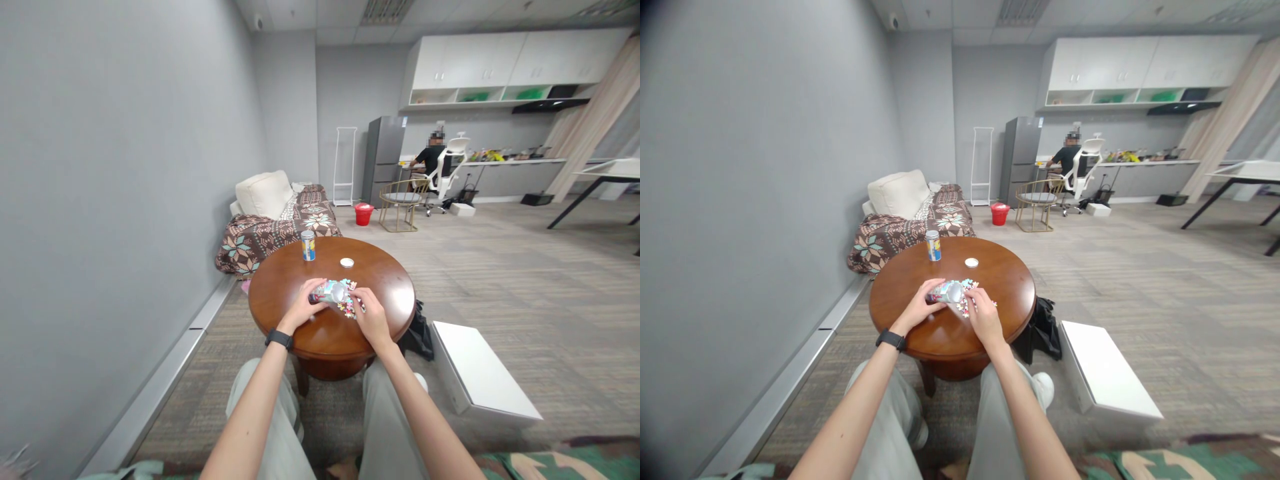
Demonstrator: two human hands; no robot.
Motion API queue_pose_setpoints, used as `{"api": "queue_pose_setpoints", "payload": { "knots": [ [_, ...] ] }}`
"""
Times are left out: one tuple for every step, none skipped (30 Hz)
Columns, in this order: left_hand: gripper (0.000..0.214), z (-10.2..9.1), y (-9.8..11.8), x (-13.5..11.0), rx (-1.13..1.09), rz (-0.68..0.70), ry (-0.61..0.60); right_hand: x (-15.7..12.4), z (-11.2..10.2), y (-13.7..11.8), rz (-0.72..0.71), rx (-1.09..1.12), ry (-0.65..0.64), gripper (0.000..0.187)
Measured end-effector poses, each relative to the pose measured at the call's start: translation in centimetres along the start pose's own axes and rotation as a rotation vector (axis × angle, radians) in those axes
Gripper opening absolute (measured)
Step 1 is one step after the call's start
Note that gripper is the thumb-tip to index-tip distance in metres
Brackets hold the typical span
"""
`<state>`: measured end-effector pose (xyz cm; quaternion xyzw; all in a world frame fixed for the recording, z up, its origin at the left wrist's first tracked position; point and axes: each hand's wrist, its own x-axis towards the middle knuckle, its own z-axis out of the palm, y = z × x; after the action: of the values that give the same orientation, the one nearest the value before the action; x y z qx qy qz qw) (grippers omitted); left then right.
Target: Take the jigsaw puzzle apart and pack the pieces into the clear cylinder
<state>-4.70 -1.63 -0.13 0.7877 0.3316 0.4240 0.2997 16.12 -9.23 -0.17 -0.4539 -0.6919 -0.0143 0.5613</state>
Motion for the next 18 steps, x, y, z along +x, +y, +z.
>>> {"api": "queue_pose_setpoints", "payload": {
  "knots": [
    [0.057,0.0,-0.02,0.0,0.006,0.008,-0.021,-0.02,0.08,0.14,-0.021,0.004,-0.012,0.023],
    [0.057,0.01,-0.05,0.0,0.006,0.014,-0.039,-0.05,0.16,0.28,-0.049,0.009,-0.029,0.024],
    [0.057,0.03,-0.08,0.01,0.002,0.018,-0.052,-0.06,0.24,0.42,-0.082,0.012,-0.047,0.026],
    [0.057,0.05,-0.11,0.01,-0.005,0.02,-0.06,-0.08,0.31,0.54,-0.117,0.012,-0.062,0.028],
    [0.057,0.06,-0.15,0.02,-0.014,0.02,-0.062,-0.09,0.35,0.62,-0.148,0.008,-0.074,0.029],
    [0.057,0.06,-0.17,0.02,-0.023,0.02,-0.059,-0.1,0.37,0.65,-0.171,0.005,-0.082,0.031],
    [0.058,0.05,-0.2,0.03,-0.032,0.018,-0.057,-0.1,0.35,0.64,-0.188,0.004,-0.086,0.032],
    [0.058,0.03,-0.21,0.03,-0.039,0.016,-0.055,-0.1,0.31,0.59,-0.198,0.004,-0.087,0.033],
    [0.057,0.01,-0.21,0.03,-0.044,0.012,-0.054,-0.1,0.25,0.5,-0.198,0.004,-0.082,0.034],
    [0.057,0.0,-0.2,0.03,-0.049,0.007,-0.05,-0.09,0.18,0.41,-0.187,0.0,-0.067,0.034],
    [0.058,0.0,-0.17,0.02,-0.055,-0.004,-0.043,-0.08,0.11,0.33,-0.166,-0.009,-0.048,0.034],
    [0.058,0.02,-0.13,0.01,-0.065,-0.022,-0.031,-0.08,0.05,0.28,-0.133,-0.023,-0.03,0.034],
    [0.059,0.06,-0.06,-0.01,-0.083,-0.048,-0.019,-0.08,0.02,0.28,-0.088,-0.042,-0.016,0.035],
    [0.061,0.12,0.03,-0.03,-0.11,-0.08,-0.008,-0.08,0.02,0.32,-0.033,-0.065,-0.012,0.035],
    [0.062,0.21,0.14,-0.05,-0.146,-0.117,0.0,-0.1,0.05,0.41,0.023,-0.094,-0.023,0.036],
    [0.064,0.3,0.26,-0.06,-0.185,-0.153,0.005,-0.12,0.12,0.52,0.073,-0.129,-0.05,0.036],
    [0.065,0.4,0.39,-0.07,-0.221,-0.185,0.009,-0.15,0.21,0.63,0.115,-0.173,-0.088,0.035],
    [0.065,0.5,0.5,-0.06,-0.245,-0.21,0.014,-0.2,0.32,0.73,0.147,-0.222,-0.132,0.033]
  ]
}}
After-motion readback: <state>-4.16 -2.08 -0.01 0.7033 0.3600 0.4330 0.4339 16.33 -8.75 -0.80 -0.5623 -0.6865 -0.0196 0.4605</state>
